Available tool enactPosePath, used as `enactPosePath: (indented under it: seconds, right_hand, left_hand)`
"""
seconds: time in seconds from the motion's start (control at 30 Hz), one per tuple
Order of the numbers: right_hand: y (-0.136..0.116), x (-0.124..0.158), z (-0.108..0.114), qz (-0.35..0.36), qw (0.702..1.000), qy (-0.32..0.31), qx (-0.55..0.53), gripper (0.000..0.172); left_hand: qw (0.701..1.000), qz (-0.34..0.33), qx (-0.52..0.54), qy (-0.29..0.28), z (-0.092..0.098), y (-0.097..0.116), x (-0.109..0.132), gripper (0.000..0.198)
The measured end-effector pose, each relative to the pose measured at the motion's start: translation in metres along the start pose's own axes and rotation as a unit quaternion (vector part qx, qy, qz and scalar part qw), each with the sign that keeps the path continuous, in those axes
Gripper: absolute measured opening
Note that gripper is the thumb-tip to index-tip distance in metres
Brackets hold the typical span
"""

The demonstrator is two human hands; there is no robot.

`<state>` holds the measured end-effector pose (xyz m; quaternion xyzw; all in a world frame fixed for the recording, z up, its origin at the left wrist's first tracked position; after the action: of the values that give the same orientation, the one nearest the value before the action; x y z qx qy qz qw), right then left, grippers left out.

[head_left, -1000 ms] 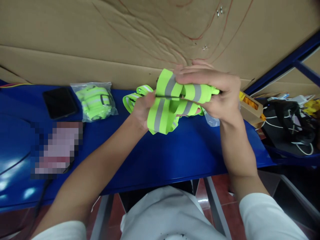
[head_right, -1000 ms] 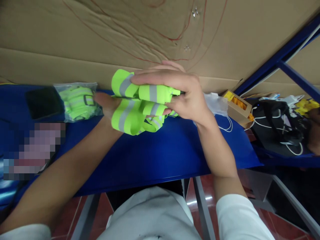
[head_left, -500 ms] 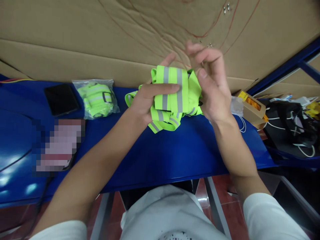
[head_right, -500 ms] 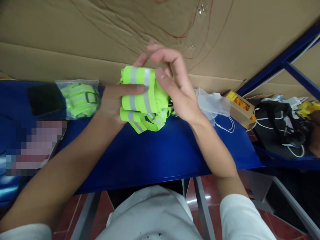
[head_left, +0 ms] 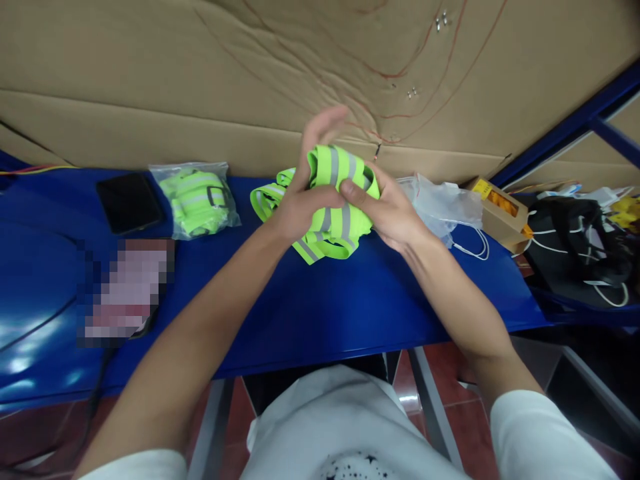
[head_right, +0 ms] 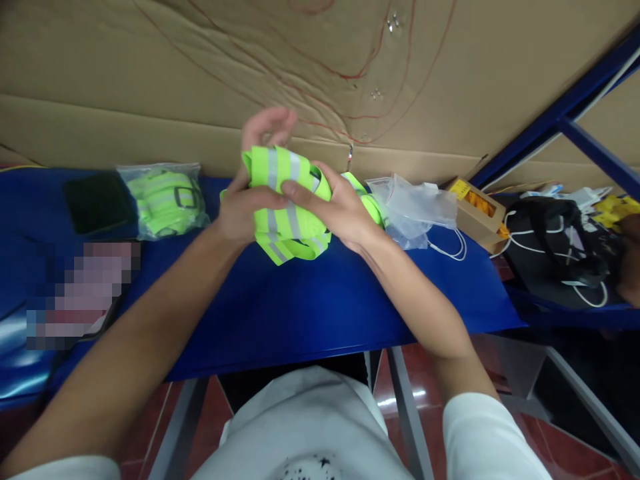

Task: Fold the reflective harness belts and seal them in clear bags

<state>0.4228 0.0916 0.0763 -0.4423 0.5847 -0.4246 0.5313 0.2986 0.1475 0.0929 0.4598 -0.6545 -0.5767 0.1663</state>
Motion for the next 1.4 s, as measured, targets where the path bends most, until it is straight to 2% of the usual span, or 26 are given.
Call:
enactPosePath:
  seconds: [0.03,0.07,0.13,0.17,0.2,0.3,0.4,0.5,0.57,0.63,0.7,0.77,0.8,0.83,0.9,0.93,1.1,1.2,1.3,1.37,1.4]
  right_hand:
    - [0.010,0.005,0.003,-0.018,0.999,0.032,-0.014,0.061]
    - [0.019,0.011,0.006,-0.032,0.997,0.068,-0.013,0.062]
    - [0.033,0.025,0.012,-0.035,0.990,0.135,0.036,0.066]
    - [0.037,0.033,0.014,-0.026,0.986,0.146,0.073,0.067]
    - [0.039,0.041,0.013,-0.013,0.985,0.139,0.106,0.068]
    - [0.036,0.058,0.001,0.040,0.983,0.060,0.168,0.066]
    - [0.032,0.069,-0.016,0.086,0.973,-0.007,0.216,0.076]
    - [0.030,0.071,-0.026,0.077,0.959,-0.025,0.273,0.079]
    - [0.027,0.065,-0.018,0.092,0.942,-0.001,0.323,0.076]
    - [0.020,0.056,0.007,0.135,0.908,0.071,0.392,0.074]
    - [0.013,0.048,0.051,0.134,0.843,0.219,0.473,0.068]
    - [0.012,0.044,0.101,0.041,0.768,0.342,0.541,0.058]
    - [0.014,0.043,0.124,-0.036,0.740,0.367,0.563,0.053]
    - [0.017,0.043,0.142,-0.111,0.729,0.362,0.571,0.046]
    - [0.021,0.044,0.164,-0.152,0.736,0.347,0.561,0.029]
    - [0.022,0.045,0.168,-0.157,0.742,0.340,0.556,0.027]
    - [0.029,0.047,0.165,-0.148,0.757,0.339,0.538,0.041]
    - [0.025,0.046,0.165,-0.136,0.763,0.341,0.532,0.028]
    - [0.012,0.046,0.158,-0.075,0.762,0.362,0.532,0.025]
    - [0.003,0.047,0.138,0.007,0.775,0.347,0.528,0.022]
    - [0.000,0.048,0.124,0.056,0.791,0.321,0.518,0.019]
  left_hand:
    - [1.000,0.013,0.000,0.020,0.003,-0.010,0.004,0.075]
    - [0.998,0.055,-0.005,0.028,0.004,-0.022,0.011,0.074]
    - [0.978,0.203,-0.026,0.031,0.005,-0.044,0.033,0.067]
    - [0.966,0.254,-0.053,0.013,0.005,-0.051,0.046,0.069]
    - [0.959,0.274,-0.078,0.000,0.005,-0.054,0.058,0.074]
    - [0.957,0.272,-0.097,0.000,0.008,-0.054,0.083,0.073]
    - [0.966,0.246,-0.075,0.035,0.012,-0.052,0.092,0.069]
    - [0.964,0.256,-0.030,0.065,0.013,-0.055,0.093,0.071]
    - [0.959,0.274,0.006,0.080,0.014,-0.056,0.092,0.072]
    - [0.954,0.281,0.034,0.094,0.017,-0.056,0.092,0.074]
    - [0.955,0.273,0.050,0.102,0.020,-0.054,0.091,0.077]
    - [0.959,0.260,0.054,0.101,0.024,-0.053,0.090,0.081]
    - [0.960,0.257,0.055,0.099,0.026,-0.054,0.089,0.082]
    - [0.961,0.255,0.058,0.095,0.028,-0.055,0.089,0.083]
    - [0.962,0.251,0.066,0.089,0.031,-0.056,0.087,0.085]
    - [0.962,0.249,0.069,0.085,0.032,-0.057,0.086,0.085]
    - [0.966,0.249,0.043,0.053,0.034,-0.059,0.087,0.088]
    - [0.969,0.244,-0.007,0.026,0.034,-0.060,0.088,0.082]
    - [0.974,0.217,-0.072,-0.012,0.033,-0.058,0.089,0.073]
    - [0.974,0.189,-0.113,-0.044,0.031,-0.056,0.089,0.068]
    - [0.974,0.177,-0.130,-0.060,0.030,-0.055,0.088,0.067]
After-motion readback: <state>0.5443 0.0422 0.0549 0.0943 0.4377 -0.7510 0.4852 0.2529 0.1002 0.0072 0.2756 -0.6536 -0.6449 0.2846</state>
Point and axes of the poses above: each hand's wrist, its own x-axis away from the middle knuckle, its own z-axis out of the back of the hand, y = z × x, the point moved 3 cm from there along -x, towards the middle knuckle, and after that the axes turned 10 degrees about -x, right-handed, at the moved point
